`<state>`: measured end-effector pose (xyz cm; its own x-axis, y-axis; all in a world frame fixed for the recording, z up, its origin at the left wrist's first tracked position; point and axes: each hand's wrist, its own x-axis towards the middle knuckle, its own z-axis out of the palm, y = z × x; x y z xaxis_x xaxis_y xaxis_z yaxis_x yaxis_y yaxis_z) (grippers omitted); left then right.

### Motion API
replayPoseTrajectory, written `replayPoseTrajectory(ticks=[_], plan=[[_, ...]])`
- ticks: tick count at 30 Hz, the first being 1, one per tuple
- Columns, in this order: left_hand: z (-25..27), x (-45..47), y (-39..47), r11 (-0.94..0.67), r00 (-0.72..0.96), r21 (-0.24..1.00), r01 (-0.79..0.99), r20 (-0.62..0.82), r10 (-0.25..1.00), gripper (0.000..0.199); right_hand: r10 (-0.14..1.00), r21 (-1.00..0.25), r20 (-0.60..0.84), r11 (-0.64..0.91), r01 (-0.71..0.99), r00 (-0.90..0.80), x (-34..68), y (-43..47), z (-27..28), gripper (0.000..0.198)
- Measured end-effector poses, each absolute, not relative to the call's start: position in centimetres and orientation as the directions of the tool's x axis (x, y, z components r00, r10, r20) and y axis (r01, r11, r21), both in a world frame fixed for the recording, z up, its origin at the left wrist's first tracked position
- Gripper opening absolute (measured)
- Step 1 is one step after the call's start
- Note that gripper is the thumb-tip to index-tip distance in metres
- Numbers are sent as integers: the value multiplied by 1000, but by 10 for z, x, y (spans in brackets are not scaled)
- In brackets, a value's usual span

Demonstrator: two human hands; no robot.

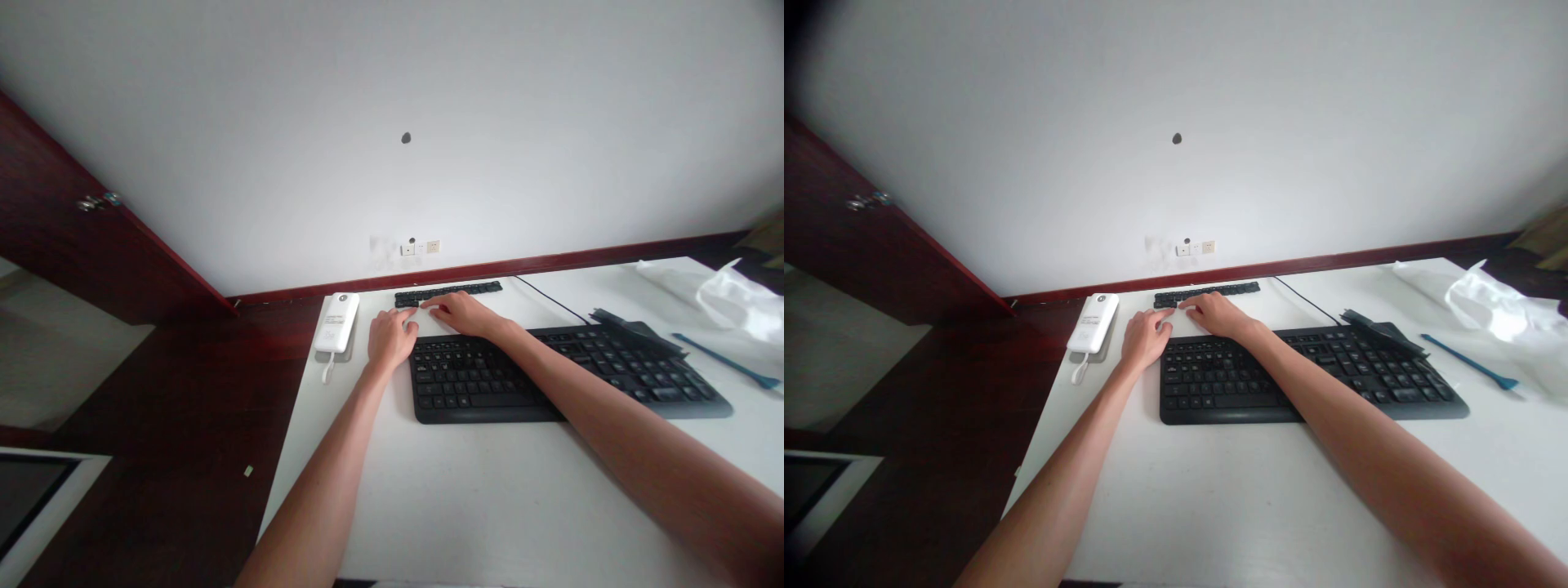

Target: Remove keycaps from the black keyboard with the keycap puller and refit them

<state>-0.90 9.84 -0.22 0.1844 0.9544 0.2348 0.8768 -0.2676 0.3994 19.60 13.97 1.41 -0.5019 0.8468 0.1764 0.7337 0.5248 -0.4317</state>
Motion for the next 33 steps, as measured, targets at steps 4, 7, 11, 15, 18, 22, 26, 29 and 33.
replayPoseTrajectory(ticks=[4, 7, 11, 15, 18, 22, 26, 29, 33], plan=[[-3, -9, 99, -262, 183, 396, 880, 227, 957, 41, 839, -418, 176, 537, 733, -514, 197, 140, 15, 37], [-4, -9, 100, -261, 184, 397, 880, 221, 958, 43, 837, -393, 142, 538, 746, -528, 199, 140, 18, 37], [-4, -10, 100, -263, 194, 386, 884, 210, 958, 43, 817, -377, 78, 555, 742, -572, 207, 140, 34, 32], [-2, -9, 99, -260, 200, 351, 900, 197, 960, 44, 779, -405, -25, 565, 718, -627, 218, 134, 62, 21], [-1, -8, 99, -257, 202, 331, 908, 192, 960, 44, 768, -416, -139, 527, 741, -625, 226, 123, 87, 11], [-1, -9, 100, -264, 216, 309, 914, 182, 959, 45, 759, -355, -282, 486, 799, -587, 228, 109, 103, 3], [-1, -10, 101, -282, 236, 286, 916, 183, 954, 47, 723, -307, -331, 526, 793, -607, 217, 100, 98, 13], [-1, -10, 102, -280, 238, 287, 916, 174, 956, 49, 725, -292, -355, 513, 807, -590, 204, 94, 93, 16], [-1, -11, 102, -284, 239, 311, 907, 173, 955, 48, 735, -255, -349, 522, 814, -581, 193, 86, 93, 16]])
